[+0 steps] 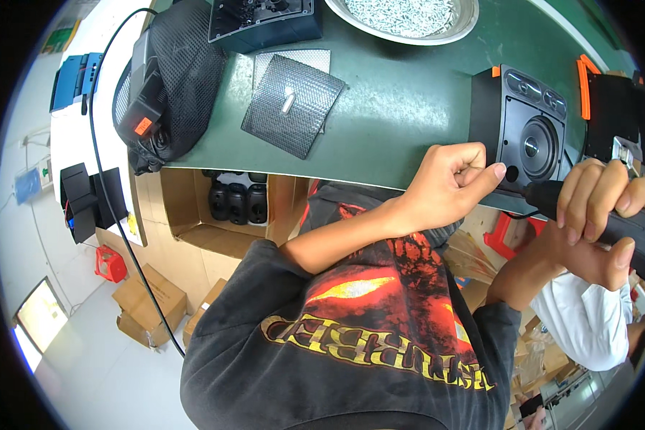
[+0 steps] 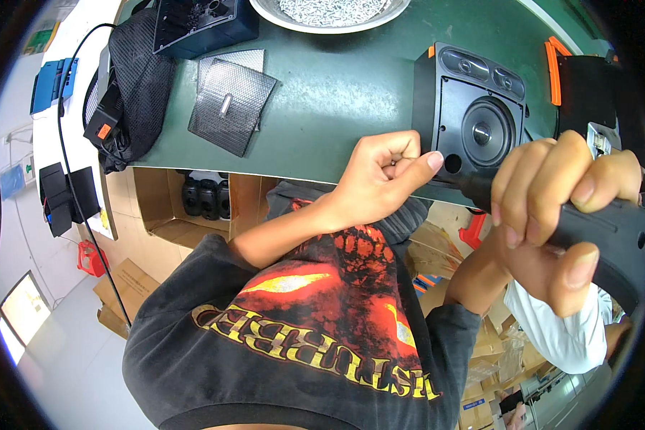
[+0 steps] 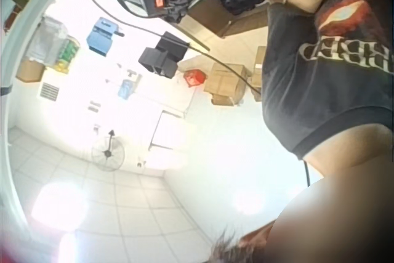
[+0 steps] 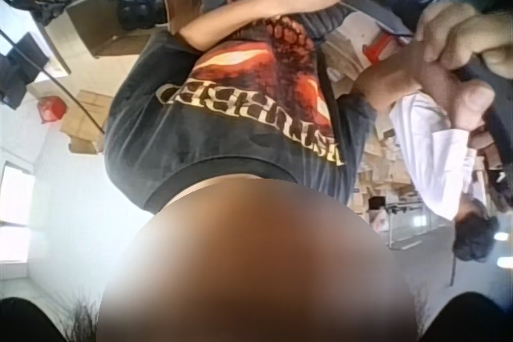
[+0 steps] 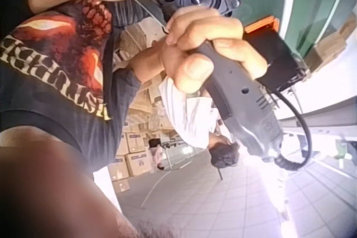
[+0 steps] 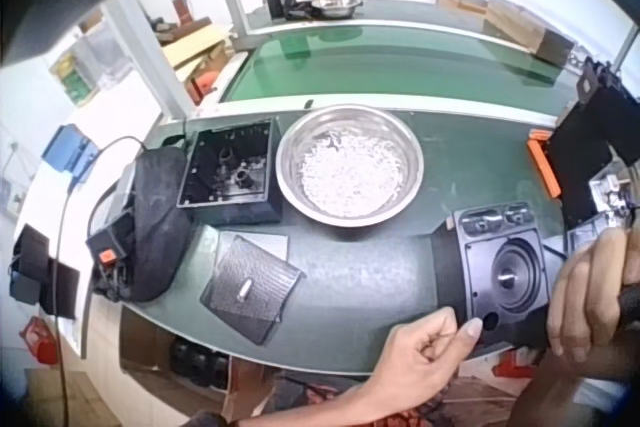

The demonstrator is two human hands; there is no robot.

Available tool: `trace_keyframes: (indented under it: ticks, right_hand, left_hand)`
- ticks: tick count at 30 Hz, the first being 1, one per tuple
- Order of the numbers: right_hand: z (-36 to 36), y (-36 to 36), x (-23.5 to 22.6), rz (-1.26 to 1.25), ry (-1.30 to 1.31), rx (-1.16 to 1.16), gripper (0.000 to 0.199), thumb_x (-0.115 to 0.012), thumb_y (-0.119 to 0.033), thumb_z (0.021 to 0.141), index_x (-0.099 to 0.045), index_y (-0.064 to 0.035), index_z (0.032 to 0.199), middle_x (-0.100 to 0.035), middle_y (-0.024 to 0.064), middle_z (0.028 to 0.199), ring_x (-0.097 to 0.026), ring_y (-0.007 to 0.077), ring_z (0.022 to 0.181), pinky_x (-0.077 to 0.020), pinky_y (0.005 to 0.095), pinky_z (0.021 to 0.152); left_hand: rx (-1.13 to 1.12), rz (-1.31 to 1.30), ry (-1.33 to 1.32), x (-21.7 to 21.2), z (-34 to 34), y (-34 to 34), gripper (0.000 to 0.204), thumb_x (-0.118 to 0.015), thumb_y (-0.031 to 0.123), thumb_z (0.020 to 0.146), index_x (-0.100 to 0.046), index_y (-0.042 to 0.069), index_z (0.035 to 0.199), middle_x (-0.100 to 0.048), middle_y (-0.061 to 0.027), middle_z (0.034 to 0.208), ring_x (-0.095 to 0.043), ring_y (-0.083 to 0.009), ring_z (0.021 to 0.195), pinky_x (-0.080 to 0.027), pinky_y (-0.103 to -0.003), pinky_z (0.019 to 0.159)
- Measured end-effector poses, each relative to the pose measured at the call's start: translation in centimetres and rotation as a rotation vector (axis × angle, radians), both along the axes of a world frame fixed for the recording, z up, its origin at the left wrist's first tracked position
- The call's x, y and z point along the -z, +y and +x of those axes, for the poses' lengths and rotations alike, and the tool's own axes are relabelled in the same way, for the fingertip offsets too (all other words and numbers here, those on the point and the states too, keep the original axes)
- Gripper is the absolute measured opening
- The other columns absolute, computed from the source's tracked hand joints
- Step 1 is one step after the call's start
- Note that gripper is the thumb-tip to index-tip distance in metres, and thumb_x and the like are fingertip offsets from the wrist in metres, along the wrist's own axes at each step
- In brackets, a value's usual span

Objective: The person is assembling a small speaker unit by screwing together various components.

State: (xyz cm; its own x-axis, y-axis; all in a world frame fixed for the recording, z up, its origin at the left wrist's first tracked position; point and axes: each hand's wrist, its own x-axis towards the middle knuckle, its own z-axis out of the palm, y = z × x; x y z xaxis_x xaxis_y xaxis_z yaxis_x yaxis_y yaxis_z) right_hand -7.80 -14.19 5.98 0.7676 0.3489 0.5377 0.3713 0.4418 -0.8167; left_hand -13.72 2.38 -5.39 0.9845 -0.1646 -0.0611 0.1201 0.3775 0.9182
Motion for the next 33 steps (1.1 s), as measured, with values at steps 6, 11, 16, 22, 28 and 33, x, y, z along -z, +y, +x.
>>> trace_keyframes:
  ticks: [6, 11, 16, 22, 28, 33]
  right_hand:
    - [-0.5, 1.7, -0.9, -0.155, -0.099, 0.066, 0.034, -0.068, -0.029, 0.094, -0.045, -0.0085, 0.109, -0.05, -0.0015, 0.068, -0.048, 0.0076, 0.046, -0.0432, 0.0232, 0.044]
    - [-0.4, 2.2, -2.3, -0.29, -0.142, -0.024, 0.033, -0.069, -0.026, 0.096, -0.043, -0.0085, 0.107, -0.051, 0.0003, 0.068, -0.049, 0.0104, 0.047, -0.0441, 0.0263, 0.046]
    - [-1.2, -0.6, -1.7, -0.24, -0.002, -0.106, 0.039, -0.076, -0.023, 0.097, -0.04, -0.0093, 0.106, -0.052, 0.0064, 0.075, -0.05, 0.018, 0.056, -0.0453, 0.0358, 0.056]
    - [1.8, 2.4, -4.4, 0.134, -0.114, -0.28, 0.043, -0.067, -0.037, 0.103, -0.045, -0.0048, 0.123, -0.054, 0.005, 0.08, -0.052, 0.0152, 0.054, -0.0483, 0.0303, 0.049]
    - [1.4, 5.2, -6.0, 0.03, -0.117, -0.236, 0.041, -0.068, -0.035, 0.102, -0.046, -0.0045, 0.121, -0.052, 0.0047, 0.077, -0.052, 0.015, 0.053, -0.0481, 0.0304, 0.048]
    - [0.0, -0.3, -1.8, -0.008, -0.036, -0.065, 0.04, -0.073, -0.033, 0.096, -0.048, -0.0093, 0.114, -0.052, -0.0004, 0.074, -0.051, 0.0084, 0.052, -0.0439, 0.0247, 0.05]
  left_hand:
    - [0.013, 0.072, 0.025, -0.8, -0.1, 0.3, 0.05, -0.07, 0.017, 0.107, -0.037, 0.009, 0.07, -0.029, 0.0105, 0.066, -0.025, -0.0009, 0.066, -0.019, -0.027, 0.053]
    - [-0.035, 0.093, -0.034, -0.6, 0.0, 0.1, 0.049, -0.071, 0.016, 0.106, -0.038, 0.008, 0.07, -0.028, 0.0089, 0.066, -0.024, -0.0024, 0.066, -0.019, -0.029, 0.052]
    - [-0.06, 0.126, -0.072, -0.3, 0.1, -0.1, 0.049, -0.07, 0.018, 0.106, -0.039, 0.008, 0.07, -0.028, 0.0091, 0.066, -0.025, -0.0026, 0.065, -0.02, -0.029, 0.053]
    - [0.018, 0.087, 0.029, -1.6, 0.2, 1.1, 0.039, -0.065, 0.02, 0.109, -0.051, 0.007, 0.075, -0.035, 0.0097, 0.066, -0.03, -0.0009, 0.063, -0.024, -0.027, 0.053]
    - [0.113, 0.003, 0.098, -2.4, -0.4, 1.9, 0.026, -0.064, 0.017, 0.11, -0.057, 0.006, 0.088, -0.044, 0.0106, 0.069, -0.034, 0.0015, 0.064, -0.026, -0.024, 0.056]
    - [0.116, 0.005, 0.077, -0.7, 0.0, 1.3, 0.021, -0.066, 0.014, 0.108, -0.054, 0.007, 0.092, -0.046, 0.0115, 0.069, -0.034, 0.0025, 0.065, -0.025, -0.023, 0.056]
